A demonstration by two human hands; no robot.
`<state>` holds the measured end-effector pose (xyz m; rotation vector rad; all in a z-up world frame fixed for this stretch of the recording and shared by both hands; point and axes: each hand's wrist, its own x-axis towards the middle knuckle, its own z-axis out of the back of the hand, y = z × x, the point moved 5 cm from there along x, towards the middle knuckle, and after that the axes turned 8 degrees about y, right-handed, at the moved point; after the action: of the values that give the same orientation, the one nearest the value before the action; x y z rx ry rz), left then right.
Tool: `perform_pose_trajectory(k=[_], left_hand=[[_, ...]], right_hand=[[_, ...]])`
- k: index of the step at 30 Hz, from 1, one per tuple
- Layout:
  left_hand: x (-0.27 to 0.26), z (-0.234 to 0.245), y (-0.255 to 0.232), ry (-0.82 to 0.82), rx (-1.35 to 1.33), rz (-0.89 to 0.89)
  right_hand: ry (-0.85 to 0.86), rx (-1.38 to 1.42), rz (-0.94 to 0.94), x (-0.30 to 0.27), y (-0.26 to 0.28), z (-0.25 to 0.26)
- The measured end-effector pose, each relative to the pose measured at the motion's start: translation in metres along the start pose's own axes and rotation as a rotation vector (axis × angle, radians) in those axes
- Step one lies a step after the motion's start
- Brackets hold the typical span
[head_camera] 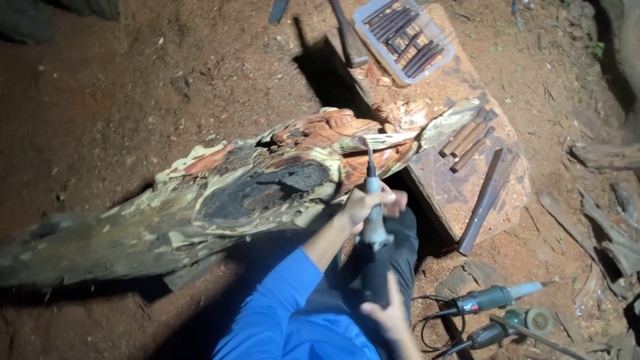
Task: Carving details into a large wooden sculpture using a power rotary tool
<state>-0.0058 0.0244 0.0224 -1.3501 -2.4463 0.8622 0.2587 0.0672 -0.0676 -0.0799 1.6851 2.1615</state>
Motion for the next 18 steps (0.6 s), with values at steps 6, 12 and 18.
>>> perform_pose_trajectory(k=[6,12,18], left_hand=[[-0.018,-0.023,0.006,-0.023,0.165,0.149],[-0.011,-0.017,0.02,-0.047,0.175,0.135],[-0.019,-0.011,0.02,-0.033,0.161,0.148]], right_hand=[[0.059,0.427,0.052,-0.003,-0.022,-0.038],[0.077,0.345,0.083,0.002,-0.014,-0.031],[0.106,0.275,0.113,0.003,-0.001,-0.033]])
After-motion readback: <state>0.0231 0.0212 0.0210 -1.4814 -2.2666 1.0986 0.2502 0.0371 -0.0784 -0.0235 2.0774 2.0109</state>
